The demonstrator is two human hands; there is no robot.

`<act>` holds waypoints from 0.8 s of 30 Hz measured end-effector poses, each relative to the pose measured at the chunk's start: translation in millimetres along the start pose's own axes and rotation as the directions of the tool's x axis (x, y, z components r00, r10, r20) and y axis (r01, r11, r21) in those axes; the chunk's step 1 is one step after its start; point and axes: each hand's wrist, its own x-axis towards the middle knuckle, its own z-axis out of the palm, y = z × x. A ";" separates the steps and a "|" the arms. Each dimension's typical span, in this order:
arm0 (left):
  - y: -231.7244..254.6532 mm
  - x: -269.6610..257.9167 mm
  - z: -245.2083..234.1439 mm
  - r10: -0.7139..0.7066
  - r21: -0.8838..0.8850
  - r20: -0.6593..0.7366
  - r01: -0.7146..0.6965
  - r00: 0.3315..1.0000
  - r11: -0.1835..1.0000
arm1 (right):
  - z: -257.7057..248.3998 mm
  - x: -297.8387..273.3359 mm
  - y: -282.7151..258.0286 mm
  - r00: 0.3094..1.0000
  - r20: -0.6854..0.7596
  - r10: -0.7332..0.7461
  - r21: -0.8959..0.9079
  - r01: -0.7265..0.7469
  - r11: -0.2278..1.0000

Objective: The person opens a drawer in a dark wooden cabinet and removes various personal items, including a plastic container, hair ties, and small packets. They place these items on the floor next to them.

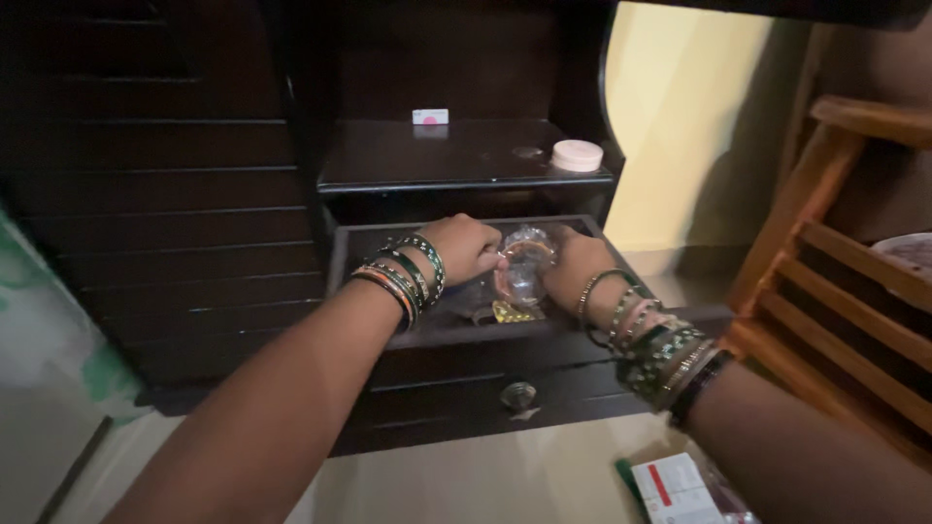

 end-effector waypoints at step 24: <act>130.1 -24.6 20.2 -0.192 -0.679 -0.443 -0.188 0.876 0.710 | -63.6 -88.9 42.0 0.678 -0.728 -0.103 0.190 0.344 0.919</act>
